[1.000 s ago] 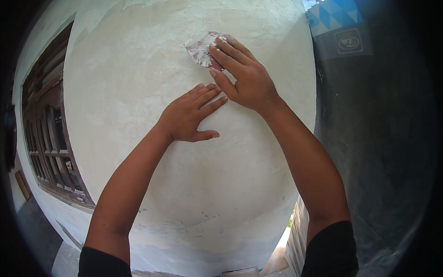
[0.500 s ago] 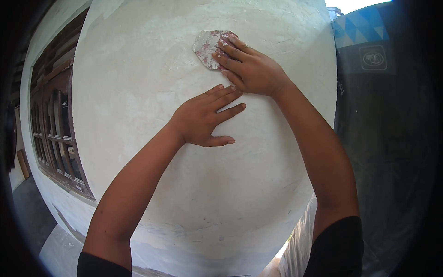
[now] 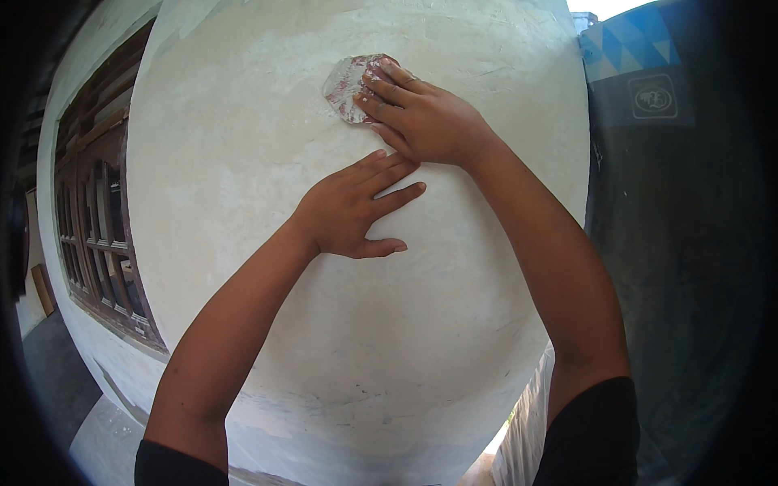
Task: The person applies wall putty to a damaged wall surface and smooths it with a manual scraper tool.
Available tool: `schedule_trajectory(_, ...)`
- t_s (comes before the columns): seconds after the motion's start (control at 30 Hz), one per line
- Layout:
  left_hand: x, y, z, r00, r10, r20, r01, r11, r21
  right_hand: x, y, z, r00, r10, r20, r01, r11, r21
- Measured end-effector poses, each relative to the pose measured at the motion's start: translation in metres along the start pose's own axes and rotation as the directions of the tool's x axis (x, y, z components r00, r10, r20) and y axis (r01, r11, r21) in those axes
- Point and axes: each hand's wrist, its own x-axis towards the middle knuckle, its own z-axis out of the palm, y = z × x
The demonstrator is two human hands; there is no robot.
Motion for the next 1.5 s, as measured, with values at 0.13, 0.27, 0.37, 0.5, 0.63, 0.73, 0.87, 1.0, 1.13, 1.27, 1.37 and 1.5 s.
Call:
schedule_trajectory(0.13, -0.001, -0.001, -0.004, 0.999, -0.001, 0.034, 0.001, 1.000, 0.010, -0.019, 0.006, -0.008, 0.998, -0.008, 0.057, 0.009, 1.000, -0.027)
schedule_trajectory(0.27, 0.000, 0.000, -0.003, 1.000, 0.003, 0.030, -0.004, 1.000, 0.012, -0.023, 0.012, -0.013, 1.000, -0.019, -0.006, 0.019, 0.998, -0.065)
schedule_trajectory(0.37, 0.001, 0.000, -0.003, 1.000, 0.009, 0.025, -0.009, 1.000, -0.008, -0.004, 0.012, -0.003, 0.999, -0.004, -0.032, 0.002, 0.998, -0.061)
schedule_trajectory(0.5, 0.001, 0.000, -0.001, 1.000, 0.010, 0.026, -0.010, 1.000, 0.001, -0.005, 0.012, 0.002, 1.000, 0.010, 0.025, -0.009, 0.999, -0.046)
schedule_trajectory(0.63, -0.002, 0.000, -0.003, 1.000, -0.008, 0.027, 0.007, 1.000, 0.023, -0.028, 0.011, -0.005, 0.998, 0.027, 0.049, -0.025, 0.999, -0.048)
schedule_trajectory(0.73, 0.000, 0.000, -0.001, 1.000, 0.000, 0.014, -0.001, 1.000, 0.022, -0.029, 0.012, -0.009, 1.000, 0.030, -0.005, -0.030, 0.997, -0.069)
schedule_trajectory(0.87, 0.000, -0.001, 0.000, 1.000, -0.005, 0.021, 0.006, 1.000, -0.004, 0.006, 0.002, 0.002, 0.997, 0.021, -0.075, -0.022, 1.000, -0.021)
schedule_trajectory(1.0, -0.002, 0.000, -0.002, 0.999, -0.031, 0.039, 0.029, 0.999, 0.030, -0.002, -0.002, 0.004, 0.999, 0.032, -0.012, -0.031, 0.998, 0.057)
schedule_trajectory(1.13, -0.002, 0.001, -0.003, 0.999, -0.013, 0.031, 0.011, 0.999, 0.046, -0.026, 0.003, -0.008, 0.999, 0.013, -0.032, -0.012, 1.000, 0.022)
schedule_trajectory(1.27, 0.000, 0.000, -0.002, 1.000, -0.004, 0.016, 0.003, 1.000, 0.028, -0.006, 0.001, -0.002, 0.997, 0.021, -0.071, -0.022, 1.000, -0.015)
schedule_trajectory(1.37, 0.000, 0.000, 0.000, 1.000, 0.006, 0.005, -0.006, 1.000, -0.008, 0.006, -0.001, 0.006, 0.995, -0.024, -0.100, 0.025, 1.000, 0.003)
schedule_trajectory(1.5, -0.002, -0.002, -0.001, 0.999, -0.025, 0.041, 0.023, 0.999, 0.033, -0.016, 0.002, 0.000, 1.000, -0.010, 0.015, 0.011, 1.000, -0.015)
